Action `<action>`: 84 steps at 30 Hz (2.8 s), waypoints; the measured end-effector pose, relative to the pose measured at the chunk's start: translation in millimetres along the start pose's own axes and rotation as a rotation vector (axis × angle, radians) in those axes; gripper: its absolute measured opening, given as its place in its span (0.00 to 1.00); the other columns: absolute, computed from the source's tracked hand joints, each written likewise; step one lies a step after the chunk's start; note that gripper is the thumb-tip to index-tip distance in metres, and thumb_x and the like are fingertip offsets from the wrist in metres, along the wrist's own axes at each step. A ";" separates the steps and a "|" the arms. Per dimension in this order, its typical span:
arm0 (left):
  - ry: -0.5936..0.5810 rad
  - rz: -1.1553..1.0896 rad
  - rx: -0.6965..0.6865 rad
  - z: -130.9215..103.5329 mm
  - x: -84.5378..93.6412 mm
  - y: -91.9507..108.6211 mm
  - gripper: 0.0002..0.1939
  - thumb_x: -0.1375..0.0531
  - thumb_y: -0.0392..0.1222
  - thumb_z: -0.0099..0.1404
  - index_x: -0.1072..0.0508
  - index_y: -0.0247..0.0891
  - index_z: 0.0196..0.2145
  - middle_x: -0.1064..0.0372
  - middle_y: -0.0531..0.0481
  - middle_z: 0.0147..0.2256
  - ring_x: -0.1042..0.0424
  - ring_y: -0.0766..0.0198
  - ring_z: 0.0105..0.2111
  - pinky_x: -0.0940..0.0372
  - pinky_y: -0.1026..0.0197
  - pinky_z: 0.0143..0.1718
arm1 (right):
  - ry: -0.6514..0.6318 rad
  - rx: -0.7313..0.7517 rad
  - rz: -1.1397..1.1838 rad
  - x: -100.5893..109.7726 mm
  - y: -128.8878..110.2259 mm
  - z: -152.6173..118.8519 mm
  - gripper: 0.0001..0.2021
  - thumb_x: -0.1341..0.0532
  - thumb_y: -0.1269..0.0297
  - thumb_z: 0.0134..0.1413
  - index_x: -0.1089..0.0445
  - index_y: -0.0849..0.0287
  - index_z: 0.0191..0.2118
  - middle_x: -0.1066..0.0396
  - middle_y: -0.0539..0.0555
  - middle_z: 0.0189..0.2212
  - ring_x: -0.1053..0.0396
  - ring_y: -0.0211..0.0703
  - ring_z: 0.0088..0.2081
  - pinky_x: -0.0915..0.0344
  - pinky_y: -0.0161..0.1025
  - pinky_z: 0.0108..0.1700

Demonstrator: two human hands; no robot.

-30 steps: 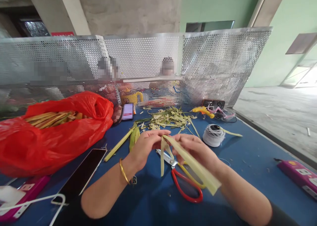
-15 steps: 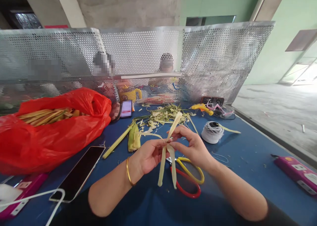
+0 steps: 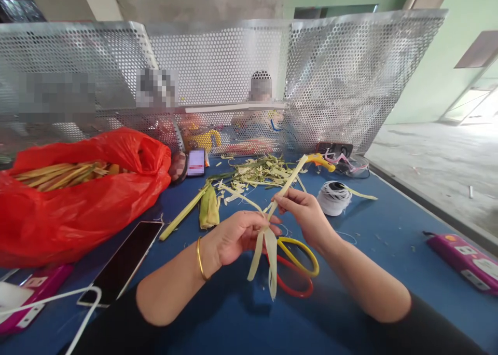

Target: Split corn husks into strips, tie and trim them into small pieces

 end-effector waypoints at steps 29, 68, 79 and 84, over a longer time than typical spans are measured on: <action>0.240 -0.396 -0.176 -0.7 19.3 26.6 0.10 0.46 0.29 0.65 0.25 0.27 0.31 0.24 0.44 0.29 0.27 0.72 0.22 0.31 0.72 0.24 | -0.296 0.177 -0.826 -15.7 2.1 -18.2 0.14 0.48 0.60 0.60 0.35 0.57 0.25 0.32 0.49 0.20 0.35 0.38 0.24 0.42 0.34 0.28; 0.186 -0.040 -0.230 0.7 1.0 8.6 0.05 0.39 0.33 0.58 0.23 0.30 0.26 0.26 0.45 0.22 0.28 0.66 0.20 0.32 0.66 0.26 | -0.025 0.311 -0.122 -22.6 -27.8 -28.1 0.08 0.40 0.61 0.50 0.36 0.58 0.27 0.37 0.45 0.19 0.40 0.31 0.19 0.41 0.30 0.21; 0.184 -0.249 -0.225 -8.8 12.6 30.4 0.11 0.46 0.32 0.65 0.23 0.30 0.32 0.24 0.44 0.29 0.25 0.68 0.25 0.40 0.74 0.14 | -0.108 0.914 -0.653 -20.5 -21.4 -43.3 0.07 0.42 0.72 0.56 0.31 0.58 0.40 0.27 0.55 0.33 0.28 0.41 0.33 0.32 0.38 0.35; 0.127 -0.372 -0.168 -12.6 13.6 35.3 0.10 0.46 0.31 0.65 0.24 0.28 0.35 0.24 0.41 0.32 0.23 0.64 0.30 0.34 0.73 0.18 | -0.096 1.192 -0.924 -22.9 -13.2 -37.5 0.08 0.43 0.72 0.57 0.31 0.61 0.42 0.24 0.58 0.35 0.27 0.42 0.33 0.33 0.38 0.34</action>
Point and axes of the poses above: each hand's wrist, its own z-axis towards the middle knuckle, its own x-axis out of the back of the hand, y = z × x, the point moved 2 cm from there along z, towards the middle knuckle
